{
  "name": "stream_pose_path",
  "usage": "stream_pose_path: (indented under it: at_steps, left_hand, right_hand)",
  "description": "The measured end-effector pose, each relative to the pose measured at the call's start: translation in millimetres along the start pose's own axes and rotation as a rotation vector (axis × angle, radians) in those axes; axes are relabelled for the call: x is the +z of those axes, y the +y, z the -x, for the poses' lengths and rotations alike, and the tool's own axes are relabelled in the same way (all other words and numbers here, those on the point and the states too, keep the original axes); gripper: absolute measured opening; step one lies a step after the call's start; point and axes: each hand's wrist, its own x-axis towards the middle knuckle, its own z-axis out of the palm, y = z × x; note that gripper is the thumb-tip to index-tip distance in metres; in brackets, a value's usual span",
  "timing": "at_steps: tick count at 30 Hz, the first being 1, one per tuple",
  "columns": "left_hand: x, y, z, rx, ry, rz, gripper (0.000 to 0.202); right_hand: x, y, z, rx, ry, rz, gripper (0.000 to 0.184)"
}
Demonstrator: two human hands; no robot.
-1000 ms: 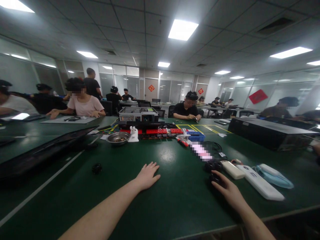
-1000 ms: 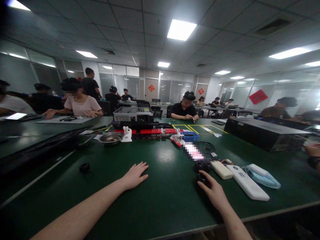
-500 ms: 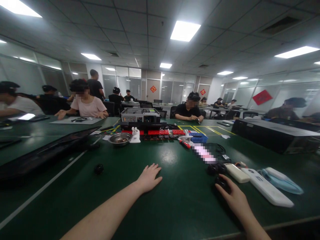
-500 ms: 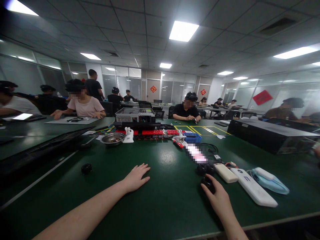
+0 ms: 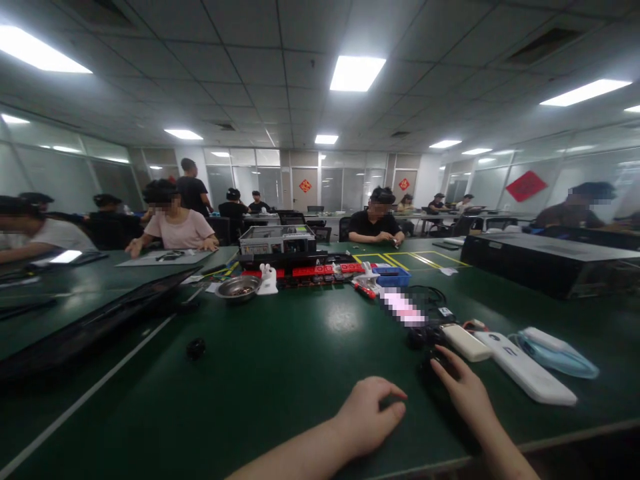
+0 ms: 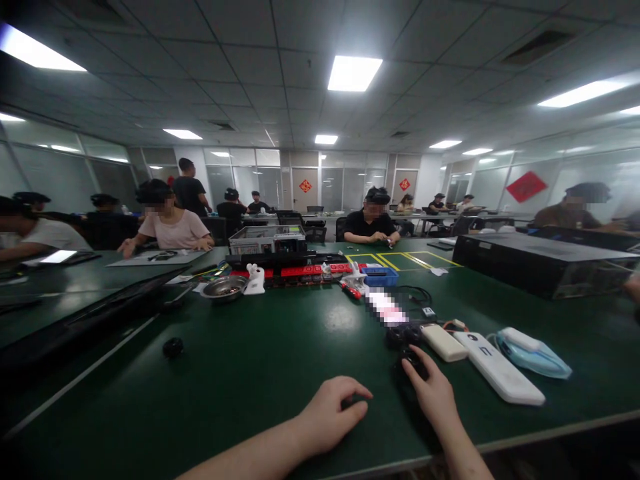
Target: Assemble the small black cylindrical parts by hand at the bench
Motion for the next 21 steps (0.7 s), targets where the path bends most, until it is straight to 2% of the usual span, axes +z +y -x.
stream_pose_path:
  at_steps: [1,3,5,6,9,12,15,18,20,21]
  left_hand:
    - [12.9,1,-12,-0.131,0.005,0.191,0.029]
    - [36.2,0,-39,-0.441,-0.016,0.710,0.041]
    - [56.1,0,-65,-0.579,-0.155,1.105,0.054]
    - [65.1,0,-77,-0.610,-0.216,1.195,0.064]
    - [90.0,2,-102,-0.671,-0.436,1.280,0.084]
    - [108.3,3,-115,-0.739,-0.553,1.286,0.084]
    - [113.5,3,-118,-0.742,-0.497,1.398,0.075]
    - [109.8,1,-118,-0.726,-0.397,1.462,0.062]
    - [107.0,0,-117,-0.715,-0.369,1.463,0.054]
    - [106.0,-1,-117,-0.711,-0.358,1.467,0.050]
  right_hand:
    - [-3,0,-2,0.026,0.003,-0.156,0.058]
    - [-13,-4,-4,0.034,-0.050,-0.448,0.055]
    - [-26,-13,-5,0.009,-0.164,-0.549,0.050]
    - [-32,-19,-5,-0.002,-0.236,-0.504,0.048]
    - [-48,-33,-4,-0.040,-0.399,-0.184,0.046]
    - [-57,-37,-7,-0.102,-0.347,0.146,0.048]
    - [-57,-33,-10,-0.117,-0.266,0.498,0.043]
    - [-47,-30,-12,-0.106,-0.164,0.813,0.049]
    - [-40,-28,-12,-0.240,-0.059,0.862,0.054]
    - [-38,-27,-12,-0.341,-0.033,0.813,0.056]
